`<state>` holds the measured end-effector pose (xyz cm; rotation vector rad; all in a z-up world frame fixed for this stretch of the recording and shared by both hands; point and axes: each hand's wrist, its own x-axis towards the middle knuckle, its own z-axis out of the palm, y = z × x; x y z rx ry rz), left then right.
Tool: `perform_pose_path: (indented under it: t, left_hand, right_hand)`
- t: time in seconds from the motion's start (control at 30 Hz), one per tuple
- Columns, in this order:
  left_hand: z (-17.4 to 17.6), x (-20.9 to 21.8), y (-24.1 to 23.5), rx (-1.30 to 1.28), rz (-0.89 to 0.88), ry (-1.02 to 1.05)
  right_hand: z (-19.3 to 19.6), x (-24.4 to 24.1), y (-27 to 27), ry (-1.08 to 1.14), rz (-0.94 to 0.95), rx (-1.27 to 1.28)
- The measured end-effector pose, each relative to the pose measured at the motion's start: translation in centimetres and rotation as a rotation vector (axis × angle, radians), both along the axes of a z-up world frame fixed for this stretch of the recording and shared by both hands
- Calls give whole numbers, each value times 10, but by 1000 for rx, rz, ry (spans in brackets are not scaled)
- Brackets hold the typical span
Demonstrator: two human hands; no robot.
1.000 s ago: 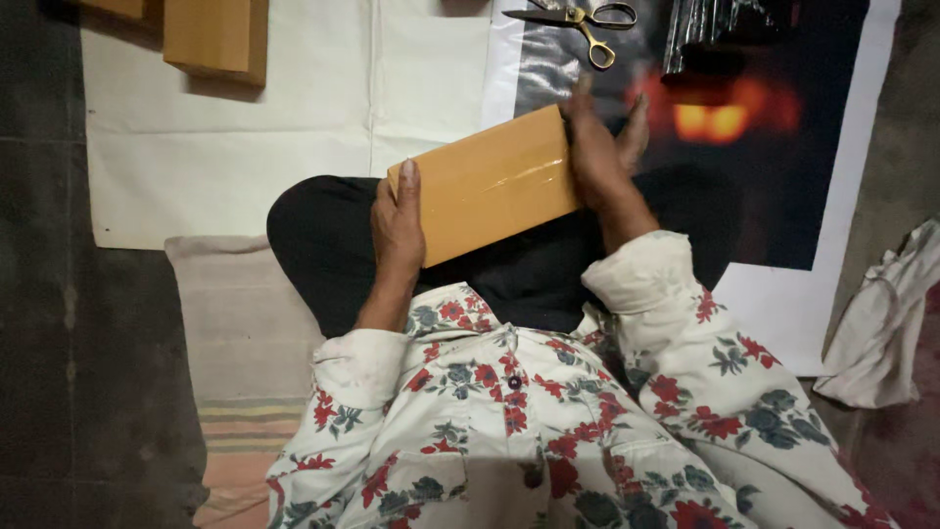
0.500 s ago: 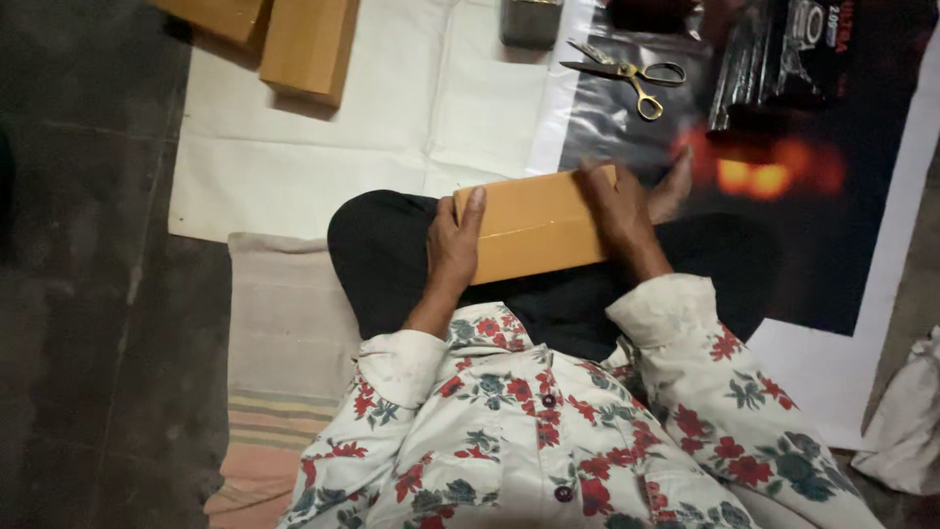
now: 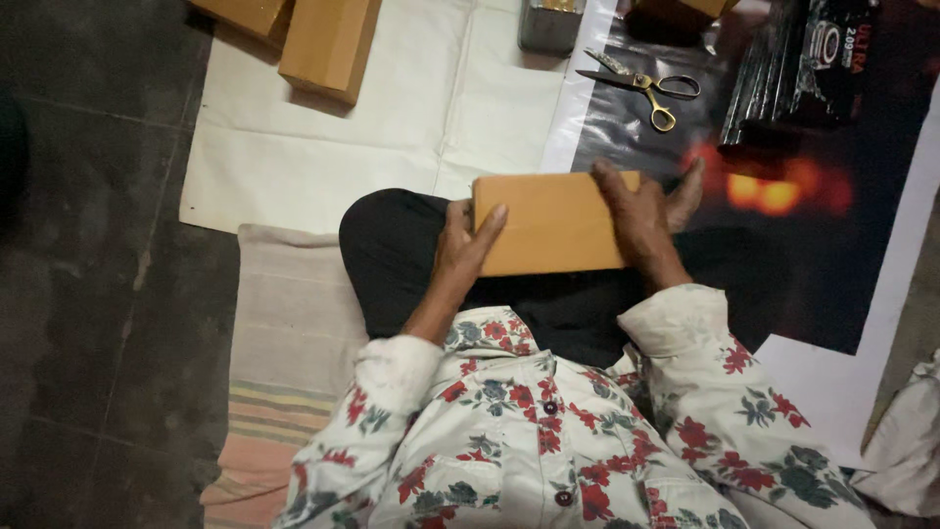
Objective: The person sits on the floor and tapes small cardboard boxes using a handheld tape dispenser. They apply tape along the seams, fold the flaps, and smooth the tape to seal each box. The sealed boxes are placed aside after completion.
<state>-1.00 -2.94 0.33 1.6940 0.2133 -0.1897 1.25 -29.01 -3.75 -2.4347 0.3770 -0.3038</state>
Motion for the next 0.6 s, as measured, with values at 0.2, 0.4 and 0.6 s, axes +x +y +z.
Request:
perform_pose_path:
  t: [0.2, 0.4, 0.6]
  left_hand:
    - [13, -21, 11, -515, -107, 229]
    - [16, -17, 2, -666, 104, 166]
    - [32, -19, -26, -735, 158, 96]
  right_hand:
    - [19, 24, -22, 405, -15, 238]
    - [71, 26, 7, 334, -22, 204]
    - [65, 39, 58, 257, -153, 712]
